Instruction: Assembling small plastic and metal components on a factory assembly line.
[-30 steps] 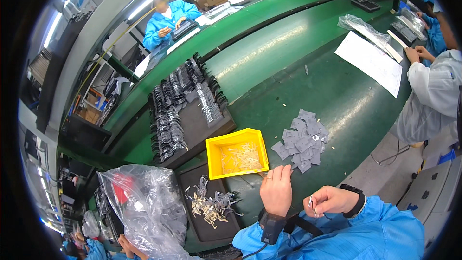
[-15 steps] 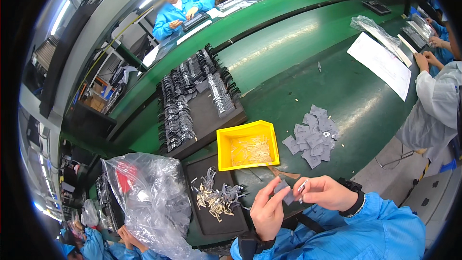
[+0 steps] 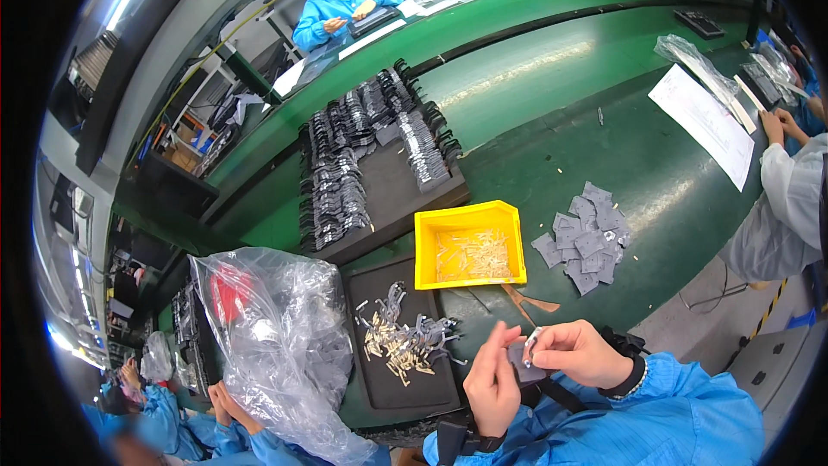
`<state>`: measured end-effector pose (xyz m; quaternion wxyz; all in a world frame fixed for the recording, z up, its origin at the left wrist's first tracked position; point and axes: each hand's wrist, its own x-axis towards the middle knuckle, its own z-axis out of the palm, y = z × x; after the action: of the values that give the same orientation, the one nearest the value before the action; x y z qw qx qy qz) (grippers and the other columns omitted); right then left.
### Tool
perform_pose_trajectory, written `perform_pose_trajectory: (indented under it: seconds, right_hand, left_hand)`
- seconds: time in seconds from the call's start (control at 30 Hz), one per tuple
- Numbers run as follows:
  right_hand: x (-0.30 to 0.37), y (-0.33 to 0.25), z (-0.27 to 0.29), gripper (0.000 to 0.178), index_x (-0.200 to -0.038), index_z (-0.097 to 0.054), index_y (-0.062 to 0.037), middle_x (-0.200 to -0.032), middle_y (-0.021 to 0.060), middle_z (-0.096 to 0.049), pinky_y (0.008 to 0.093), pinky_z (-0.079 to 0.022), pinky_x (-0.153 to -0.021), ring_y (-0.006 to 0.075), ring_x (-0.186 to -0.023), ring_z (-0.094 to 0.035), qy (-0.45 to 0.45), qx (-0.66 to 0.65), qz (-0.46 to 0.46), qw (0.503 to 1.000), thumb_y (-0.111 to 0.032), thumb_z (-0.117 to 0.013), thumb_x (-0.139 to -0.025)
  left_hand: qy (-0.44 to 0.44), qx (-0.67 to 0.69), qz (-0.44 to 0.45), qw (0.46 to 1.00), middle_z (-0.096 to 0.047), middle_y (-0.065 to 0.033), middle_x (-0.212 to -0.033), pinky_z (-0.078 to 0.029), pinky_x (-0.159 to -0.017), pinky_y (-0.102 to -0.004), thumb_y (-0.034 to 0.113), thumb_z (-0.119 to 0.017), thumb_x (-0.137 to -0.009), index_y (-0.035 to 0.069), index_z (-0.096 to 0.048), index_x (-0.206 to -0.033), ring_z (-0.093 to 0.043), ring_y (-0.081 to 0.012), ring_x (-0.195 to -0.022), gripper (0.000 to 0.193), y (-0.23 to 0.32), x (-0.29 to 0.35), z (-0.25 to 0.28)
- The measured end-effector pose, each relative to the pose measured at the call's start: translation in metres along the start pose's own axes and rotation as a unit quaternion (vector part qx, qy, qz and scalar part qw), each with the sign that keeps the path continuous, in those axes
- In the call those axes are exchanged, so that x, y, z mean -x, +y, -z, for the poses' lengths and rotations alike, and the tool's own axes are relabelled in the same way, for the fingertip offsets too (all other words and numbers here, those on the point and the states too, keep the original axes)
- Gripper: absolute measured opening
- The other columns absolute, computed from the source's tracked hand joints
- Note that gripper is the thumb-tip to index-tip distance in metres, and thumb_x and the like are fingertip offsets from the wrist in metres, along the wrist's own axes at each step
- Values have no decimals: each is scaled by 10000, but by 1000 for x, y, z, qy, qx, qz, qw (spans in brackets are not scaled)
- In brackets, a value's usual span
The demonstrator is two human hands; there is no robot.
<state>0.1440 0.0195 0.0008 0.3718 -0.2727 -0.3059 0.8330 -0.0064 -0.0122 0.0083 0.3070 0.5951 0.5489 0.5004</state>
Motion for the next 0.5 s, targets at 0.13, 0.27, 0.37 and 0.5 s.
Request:
perform_pose_trajectory:
  seconds: [0.13,0.27,0.37,0.5]
  right_hand:
    - [-1,-3,0,57,-902,-600,-1,-965,16,-574,209,-451,-757,71,-855,-547,-21,23,47,998,-48,-588,-873]
    - [-3,-3,-7,57,-905,-589,-4,-991,32,-570,207,-445,-755,64,-868,-538,-30,56,82,995,-53,-585,-875]
    - [-3,0,-6,57,-901,-584,-3,-1008,42,-560,217,-434,-784,72,-893,-531,-30,28,55,998,-55,-581,-878]
    - [-2,1,-2,16,-866,-576,-27,-977,81,-566,312,-411,-841,159,-916,-529,1,19,81,997,-27,-563,-856]
  left_hand:
    - [-134,254,186,940,-489,-133,-1262,-344,-997,-333,216,-404,-974,-33,-399,-1294,-459,-183,-1161,406,-11,0,11]
    - [-190,473,276,815,-357,-106,-1374,-284,-1042,-336,298,-474,-944,6,-272,-1367,-385,-187,-1228,553,-8,5,8]
    - [-90,487,242,834,-411,-131,-1331,-277,-1044,-364,330,-514,-915,-12,-308,-1340,-398,-221,-1223,583,-2,6,1]
    - [-20,510,188,839,-545,-114,-1087,-405,-877,-369,220,-617,-862,36,-391,-1284,-530,-235,-991,513,-14,5,12]
